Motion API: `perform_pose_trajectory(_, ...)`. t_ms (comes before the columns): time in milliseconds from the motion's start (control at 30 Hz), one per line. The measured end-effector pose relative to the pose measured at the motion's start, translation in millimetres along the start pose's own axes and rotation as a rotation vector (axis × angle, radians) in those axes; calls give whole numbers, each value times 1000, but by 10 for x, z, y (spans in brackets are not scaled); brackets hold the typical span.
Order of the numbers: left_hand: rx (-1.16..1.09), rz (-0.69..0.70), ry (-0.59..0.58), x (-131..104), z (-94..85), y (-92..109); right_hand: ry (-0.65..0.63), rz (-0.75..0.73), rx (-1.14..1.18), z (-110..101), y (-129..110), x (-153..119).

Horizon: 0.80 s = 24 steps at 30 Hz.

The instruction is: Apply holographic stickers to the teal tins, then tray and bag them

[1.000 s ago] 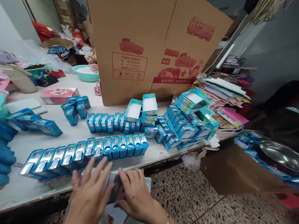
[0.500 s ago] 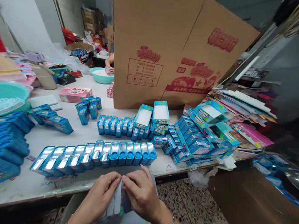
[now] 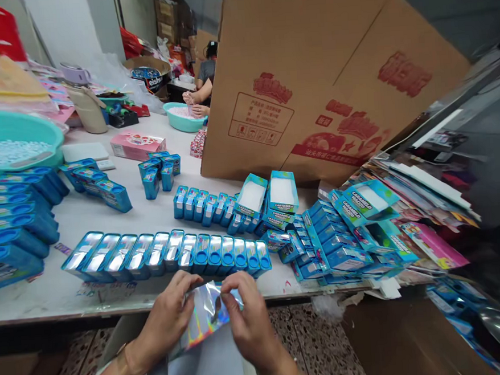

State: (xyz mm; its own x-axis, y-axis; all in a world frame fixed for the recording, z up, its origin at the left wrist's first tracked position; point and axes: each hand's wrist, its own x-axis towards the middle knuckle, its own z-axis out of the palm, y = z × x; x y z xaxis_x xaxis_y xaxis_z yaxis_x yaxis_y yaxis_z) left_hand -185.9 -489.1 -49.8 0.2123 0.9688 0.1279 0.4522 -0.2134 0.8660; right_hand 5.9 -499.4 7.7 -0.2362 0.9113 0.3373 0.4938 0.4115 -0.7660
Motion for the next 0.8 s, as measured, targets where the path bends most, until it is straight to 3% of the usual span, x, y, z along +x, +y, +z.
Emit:
perform_pose_trajectory(133, -117, 31, -135, -81, -67, -106, -210, 87, 63, -181, -77, 449)
perform_pose_trajectory(200, -249, -9, -170, -95, -81, -102, -316, 88, 98, -166, -41, 675)
perform_pose_trajectory(300, -517, -139, -130, -37, -50, -77, -406, 85, 142, -52, 57, 918)
perform_pose_trajectory(400, -650, -282, -83, 91, 24, -57, -421, 94, 130, 62, 148, 1042)
perform_pose_trajectory(533, -659, -415, -10, 244, 157, -86, -402, 92, 4, 150, 231, 1109)
perform_pose_trajectory(667, -643, -466, 112, 293, 280, -162, -317, 17, -223, 227, 292, 1128)
perform_pose_trajectory(800, -639, -486, 155, 297, 357, -195, -276, -45, -312, 301, 360, 1146)
